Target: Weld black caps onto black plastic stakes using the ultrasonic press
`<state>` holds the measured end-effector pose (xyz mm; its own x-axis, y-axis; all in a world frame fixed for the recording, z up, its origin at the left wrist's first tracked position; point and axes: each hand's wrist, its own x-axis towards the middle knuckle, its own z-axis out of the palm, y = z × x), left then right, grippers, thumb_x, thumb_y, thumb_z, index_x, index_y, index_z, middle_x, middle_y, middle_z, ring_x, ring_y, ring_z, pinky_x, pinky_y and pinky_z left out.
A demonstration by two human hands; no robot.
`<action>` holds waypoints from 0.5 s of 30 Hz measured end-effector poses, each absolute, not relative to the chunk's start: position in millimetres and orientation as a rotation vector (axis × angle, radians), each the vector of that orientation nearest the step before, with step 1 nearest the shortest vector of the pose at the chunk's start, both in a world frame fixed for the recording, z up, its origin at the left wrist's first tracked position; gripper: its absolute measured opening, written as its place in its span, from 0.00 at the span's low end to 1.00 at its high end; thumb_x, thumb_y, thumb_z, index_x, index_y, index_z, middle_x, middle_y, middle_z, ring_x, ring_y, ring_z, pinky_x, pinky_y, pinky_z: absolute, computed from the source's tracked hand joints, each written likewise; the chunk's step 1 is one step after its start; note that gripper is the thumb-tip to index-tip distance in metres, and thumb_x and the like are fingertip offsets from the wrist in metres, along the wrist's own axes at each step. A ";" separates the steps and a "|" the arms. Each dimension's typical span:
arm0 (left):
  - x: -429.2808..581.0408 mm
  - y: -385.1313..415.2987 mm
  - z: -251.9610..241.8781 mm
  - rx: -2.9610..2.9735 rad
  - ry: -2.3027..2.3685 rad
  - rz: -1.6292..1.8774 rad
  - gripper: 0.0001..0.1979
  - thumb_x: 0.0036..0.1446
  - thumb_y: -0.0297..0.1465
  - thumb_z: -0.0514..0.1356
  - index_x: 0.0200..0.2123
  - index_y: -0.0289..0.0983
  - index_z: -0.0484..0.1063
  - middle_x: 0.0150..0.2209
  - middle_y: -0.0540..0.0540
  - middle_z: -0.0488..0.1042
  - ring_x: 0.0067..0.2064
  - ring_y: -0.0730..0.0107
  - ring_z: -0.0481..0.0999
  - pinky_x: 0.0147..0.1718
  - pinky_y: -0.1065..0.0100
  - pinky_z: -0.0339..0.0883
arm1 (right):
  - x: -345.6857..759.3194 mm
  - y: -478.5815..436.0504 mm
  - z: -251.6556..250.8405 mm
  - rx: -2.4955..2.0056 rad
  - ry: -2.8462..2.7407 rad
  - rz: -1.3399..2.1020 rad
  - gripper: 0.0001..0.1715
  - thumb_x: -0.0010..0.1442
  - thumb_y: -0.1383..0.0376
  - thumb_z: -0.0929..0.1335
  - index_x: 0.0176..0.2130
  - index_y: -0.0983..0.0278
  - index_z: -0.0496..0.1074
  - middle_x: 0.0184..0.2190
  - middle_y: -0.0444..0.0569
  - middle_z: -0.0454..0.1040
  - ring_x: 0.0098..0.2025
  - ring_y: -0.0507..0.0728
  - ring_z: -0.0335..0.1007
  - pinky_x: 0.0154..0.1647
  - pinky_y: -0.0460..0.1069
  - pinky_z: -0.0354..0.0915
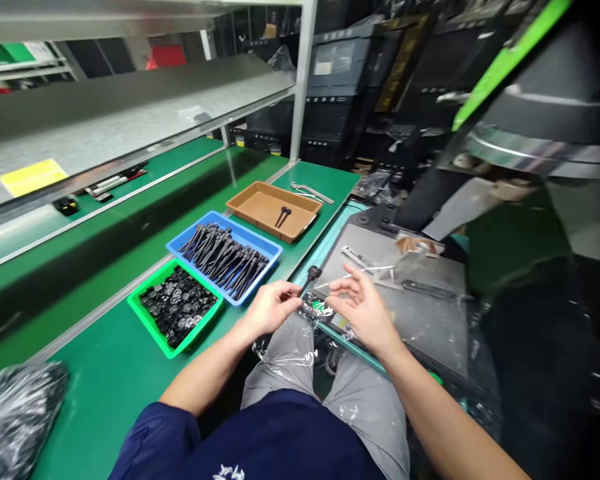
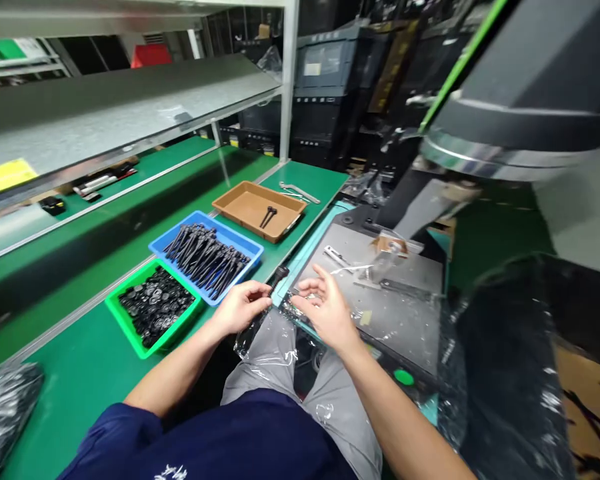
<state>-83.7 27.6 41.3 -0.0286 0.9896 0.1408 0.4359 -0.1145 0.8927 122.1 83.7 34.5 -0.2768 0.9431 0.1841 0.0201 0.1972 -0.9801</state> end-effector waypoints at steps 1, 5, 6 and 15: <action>-103.9 26.6 44.3 1.607 1.630 1.116 0.10 0.54 0.31 0.63 0.39 0.36 0.78 0.35 0.47 0.79 0.36 0.67 0.76 0.36 0.68 0.69 | 125.9 83.4 31.8 -0.946 -1.529 1.246 0.43 0.50 0.55 0.76 0.59 0.62 0.58 0.37 0.49 0.74 0.38 0.58 0.73 0.34 0.52 0.71; -179.6 35.3 55.8 1.592 2.196 0.910 0.13 0.55 0.32 0.62 0.43 0.37 0.79 0.41 0.45 0.80 0.42 0.63 0.78 0.43 0.66 0.69 | 142.9 77.7 21.8 -0.972 -1.508 1.323 0.42 0.51 0.53 0.75 0.58 0.60 0.59 0.34 0.47 0.74 0.37 0.57 0.73 0.35 0.52 0.72; -192.8 41.4 56.6 1.595 2.303 0.771 0.13 0.56 0.33 0.61 0.44 0.38 0.78 0.42 0.44 0.80 0.43 0.62 0.78 0.43 0.65 0.69 | 146.3 75.2 20.6 -0.984 -1.498 1.340 0.42 0.51 0.52 0.75 0.58 0.60 0.59 0.34 0.47 0.74 0.36 0.57 0.74 0.34 0.52 0.72; -210.6 80.3 29.5 1.607 2.414 -0.051 0.13 0.51 0.30 0.64 0.42 0.36 0.79 0.43 0.38 0.79 0.46 0.57 0.78 0.42 0.66 0.68 | 186.8 49.3 20.7 -1.133 -1.399 1.341 0.41 0.50 0.50 0.76 0.57 0.58 0.61 0.35 0.50 0.75 0.35 0.59 0.75 0.34 0.53 0.73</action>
<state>-210.6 80.3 29.5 -0.3661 0.9047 -0.2179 0.9132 0.3943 0.1031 186.8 49.3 20.7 -0.2103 0.9776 -0.0030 0.0442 0.0064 -0.9990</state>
